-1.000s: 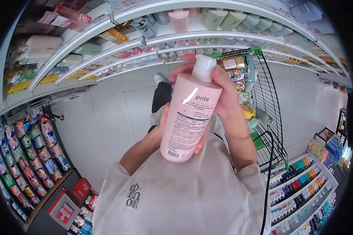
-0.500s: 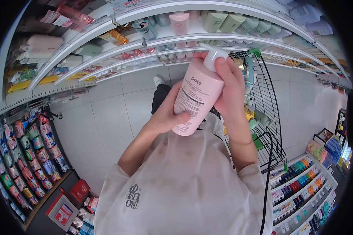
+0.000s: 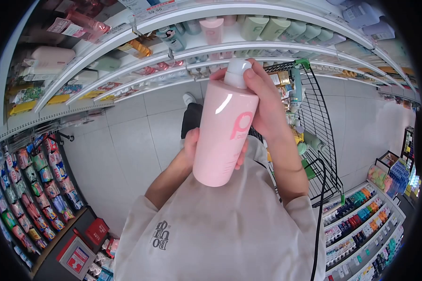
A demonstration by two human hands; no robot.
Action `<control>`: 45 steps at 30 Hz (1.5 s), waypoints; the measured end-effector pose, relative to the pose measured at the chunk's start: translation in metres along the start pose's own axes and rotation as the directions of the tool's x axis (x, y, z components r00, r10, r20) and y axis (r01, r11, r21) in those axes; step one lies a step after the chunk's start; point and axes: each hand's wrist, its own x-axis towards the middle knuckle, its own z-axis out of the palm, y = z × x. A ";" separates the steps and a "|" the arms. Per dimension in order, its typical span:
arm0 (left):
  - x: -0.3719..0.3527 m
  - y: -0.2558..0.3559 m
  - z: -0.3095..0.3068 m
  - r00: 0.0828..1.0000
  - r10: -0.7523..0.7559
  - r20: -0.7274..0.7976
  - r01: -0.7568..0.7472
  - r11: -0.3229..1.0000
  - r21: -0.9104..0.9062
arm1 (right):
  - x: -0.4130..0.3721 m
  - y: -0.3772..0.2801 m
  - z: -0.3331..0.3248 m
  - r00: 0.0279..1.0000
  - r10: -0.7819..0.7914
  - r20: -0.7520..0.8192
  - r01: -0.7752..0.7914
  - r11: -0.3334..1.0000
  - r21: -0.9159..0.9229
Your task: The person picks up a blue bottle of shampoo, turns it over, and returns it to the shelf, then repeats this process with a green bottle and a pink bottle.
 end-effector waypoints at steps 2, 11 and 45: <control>0.007 -0.002 0.001 0.982 0.027 0.186 0.029 0.957 -0.289 | 0.000 0.005 0.003 0.999 0.013 -0.041 -0.009 0.997 0.079; 0.000 0.000 -0.005 0.972 0.015 0.233 0.052 0.959 -0.278 | -0.005 0.008 0.008 0.994 0.108 0.024 -0.110 0.988 0.108; -0.004 0.003 -0.008 0.951 -0.068 0.301 0.188 0.901 -0.392 | -0.007 0.020 -0.002 0.996 -0.047 -0.070 0.056 0.988 0.147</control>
